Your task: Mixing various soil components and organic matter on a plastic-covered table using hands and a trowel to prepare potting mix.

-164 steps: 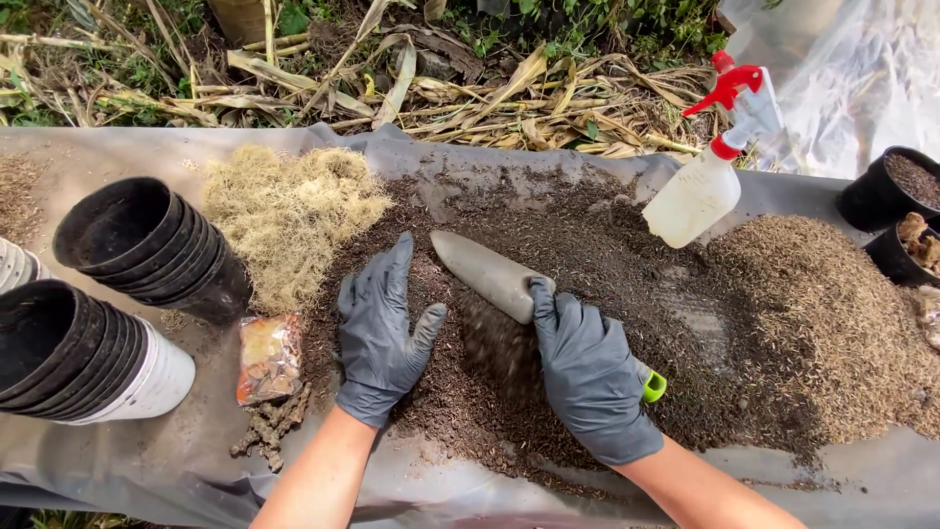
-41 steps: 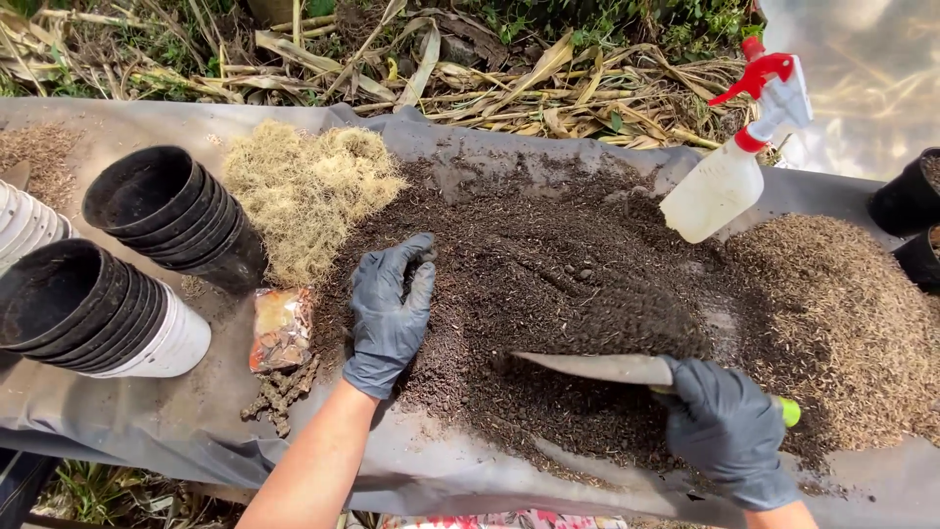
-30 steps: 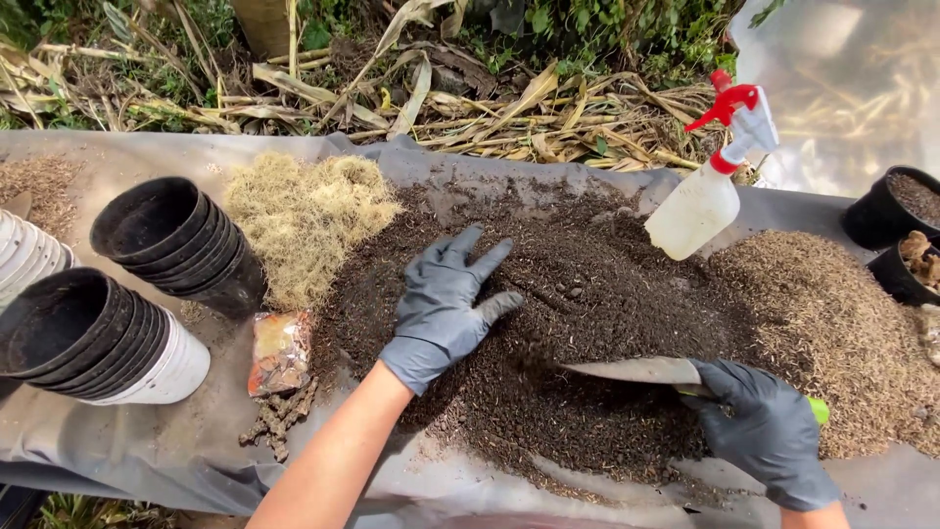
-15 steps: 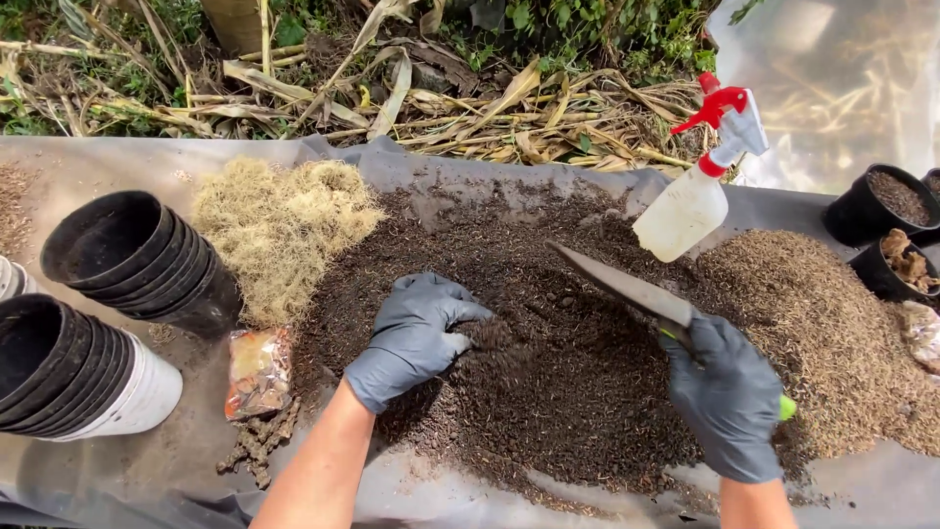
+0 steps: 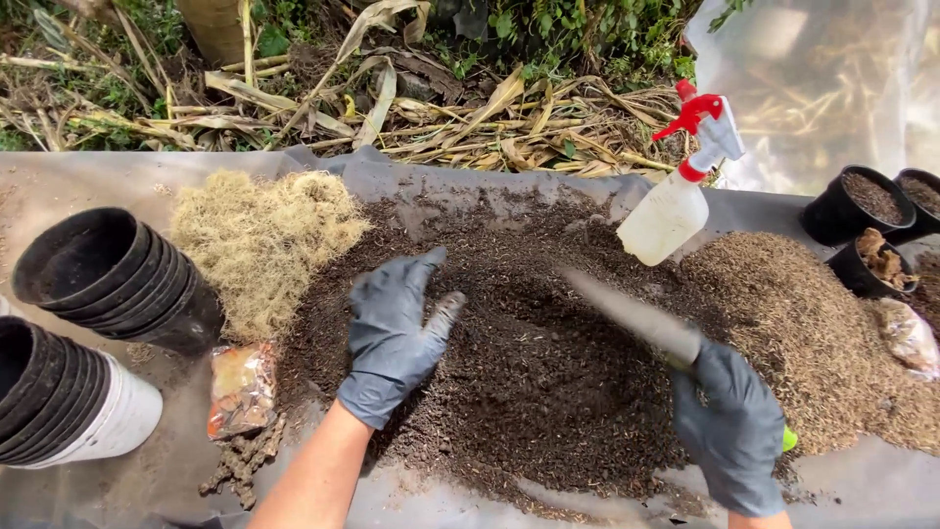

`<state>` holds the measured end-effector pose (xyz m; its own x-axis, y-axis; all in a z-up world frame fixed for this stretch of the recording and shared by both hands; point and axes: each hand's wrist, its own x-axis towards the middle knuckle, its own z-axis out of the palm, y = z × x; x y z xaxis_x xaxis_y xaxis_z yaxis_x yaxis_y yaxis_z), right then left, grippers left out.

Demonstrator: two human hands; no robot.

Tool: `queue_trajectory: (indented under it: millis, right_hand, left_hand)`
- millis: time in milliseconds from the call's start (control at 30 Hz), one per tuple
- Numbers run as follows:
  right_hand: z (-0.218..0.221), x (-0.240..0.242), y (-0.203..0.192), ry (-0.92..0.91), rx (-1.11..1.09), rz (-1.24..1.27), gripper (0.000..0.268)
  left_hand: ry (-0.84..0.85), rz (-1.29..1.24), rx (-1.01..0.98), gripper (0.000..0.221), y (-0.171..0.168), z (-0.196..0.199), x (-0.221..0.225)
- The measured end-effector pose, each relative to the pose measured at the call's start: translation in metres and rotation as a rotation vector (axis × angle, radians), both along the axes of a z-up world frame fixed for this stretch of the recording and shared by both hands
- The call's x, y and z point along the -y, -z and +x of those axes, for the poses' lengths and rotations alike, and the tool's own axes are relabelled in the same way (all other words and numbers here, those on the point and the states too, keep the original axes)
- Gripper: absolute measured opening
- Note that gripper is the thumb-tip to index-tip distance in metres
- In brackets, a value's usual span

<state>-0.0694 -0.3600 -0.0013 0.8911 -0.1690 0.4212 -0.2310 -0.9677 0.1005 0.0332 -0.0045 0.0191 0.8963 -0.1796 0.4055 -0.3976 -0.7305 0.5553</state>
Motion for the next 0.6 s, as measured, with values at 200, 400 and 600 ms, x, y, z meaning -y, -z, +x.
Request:
queue_trajectory:
  millis: [200, 400, 600]
  right_hand:
    - [0.046, 0.038, 0.005, -0.043, 0.066, -0.061, 0.024]
    - [0.091, 0.089, 0.068, 0.052, -0.073, -0.013, 0.047]
    - [0.073, 0.043, 0.020, 0.280, -0.275, 0.626, 0.055]
  left_hand:
    - [-0.205, 0.009, 0.102, 0.054, 0.001, 0.003, -0.011]
    - [-0.196, 0.127, -0.066, 0.045, 0.007, 0.008, -0.014]
    - [-0.192, 0.077, -0.007, 0.037, 0.009, 0.009, -0.011]
